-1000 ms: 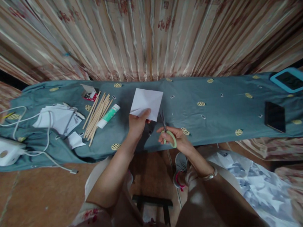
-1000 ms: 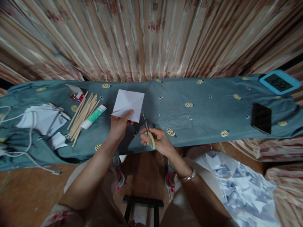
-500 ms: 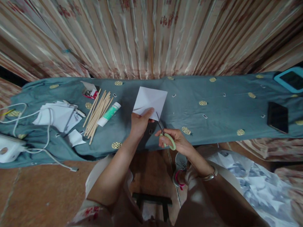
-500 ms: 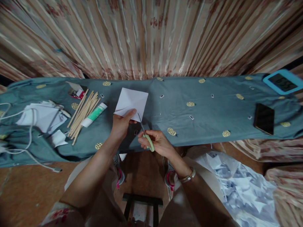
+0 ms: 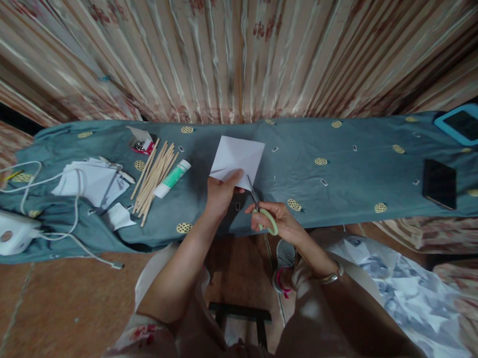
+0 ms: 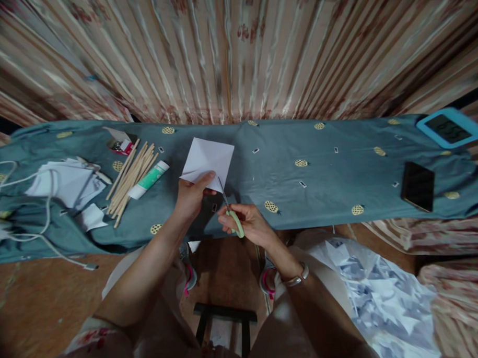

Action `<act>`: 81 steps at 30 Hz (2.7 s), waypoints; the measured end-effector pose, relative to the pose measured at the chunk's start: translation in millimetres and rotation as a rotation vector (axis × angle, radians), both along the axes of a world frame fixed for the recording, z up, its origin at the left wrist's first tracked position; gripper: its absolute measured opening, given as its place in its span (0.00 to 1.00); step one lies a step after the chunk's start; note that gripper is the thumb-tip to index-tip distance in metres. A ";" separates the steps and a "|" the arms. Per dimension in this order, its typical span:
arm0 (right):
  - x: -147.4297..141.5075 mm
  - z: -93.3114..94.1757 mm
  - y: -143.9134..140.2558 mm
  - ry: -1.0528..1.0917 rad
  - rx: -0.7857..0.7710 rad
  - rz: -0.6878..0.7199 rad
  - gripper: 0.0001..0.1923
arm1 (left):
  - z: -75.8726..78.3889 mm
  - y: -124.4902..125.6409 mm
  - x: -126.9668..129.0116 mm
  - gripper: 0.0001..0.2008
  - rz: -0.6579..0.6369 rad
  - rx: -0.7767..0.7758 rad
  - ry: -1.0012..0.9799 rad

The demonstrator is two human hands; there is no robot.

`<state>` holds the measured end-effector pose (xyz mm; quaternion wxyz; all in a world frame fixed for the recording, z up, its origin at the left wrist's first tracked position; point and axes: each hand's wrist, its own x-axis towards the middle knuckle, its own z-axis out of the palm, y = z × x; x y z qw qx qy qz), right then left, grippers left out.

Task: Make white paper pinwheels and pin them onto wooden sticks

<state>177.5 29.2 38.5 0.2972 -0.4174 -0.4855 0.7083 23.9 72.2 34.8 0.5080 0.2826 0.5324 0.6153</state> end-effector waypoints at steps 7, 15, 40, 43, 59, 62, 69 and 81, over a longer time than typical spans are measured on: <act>-1.3 1.0 -0.3 -0.014 -0.003 -0.024 0.21 | 0.3 -0.2 0.1 0.12 0.005 0.000 -0.008; -2.6 -2.6 -0.8 -0.010 -0.031 -0.040 0.19 | -0.9 0.6 -0.6 0.14 -0.008 -0.015 0.010; -4.1 -7.9 -1.3 -0.021 -0.114 -0.119 0.21 | 3.4 -0.8 -2.5 0.12 -0.036 -0.010 -0.066; -3.9 -7.8 -0.7 -0.029 -0.111 -0.112 0.22 | 4.6 -1.4 -2.3 0.12 -0.048 -0.008 -0.056; -3.6 -11.7 -0.7 -0.037 -0.040 -0.117 0.21 | -1.5 -1.1 -2.3 0.11 -0.089 0.066 0.054; -4.1 -10.0 -0.7 -0.037 -0.050 -0.120 0.20 | -0.9 -1.6 -2.0 0.11 -0.089 0.061 0.060; -7.2 -6.6 -0.7 -0.015 -0.083 -0.145 0.20 | 0.0 -1.8 -3.2 0.10 -0.100 0.067 0.061; -4.8 -7.7 0.5 -0.049 -0.077 -0.141 0.20 | 2.5 -4.7 -0.1 0.09 -0.126 0.037 0.079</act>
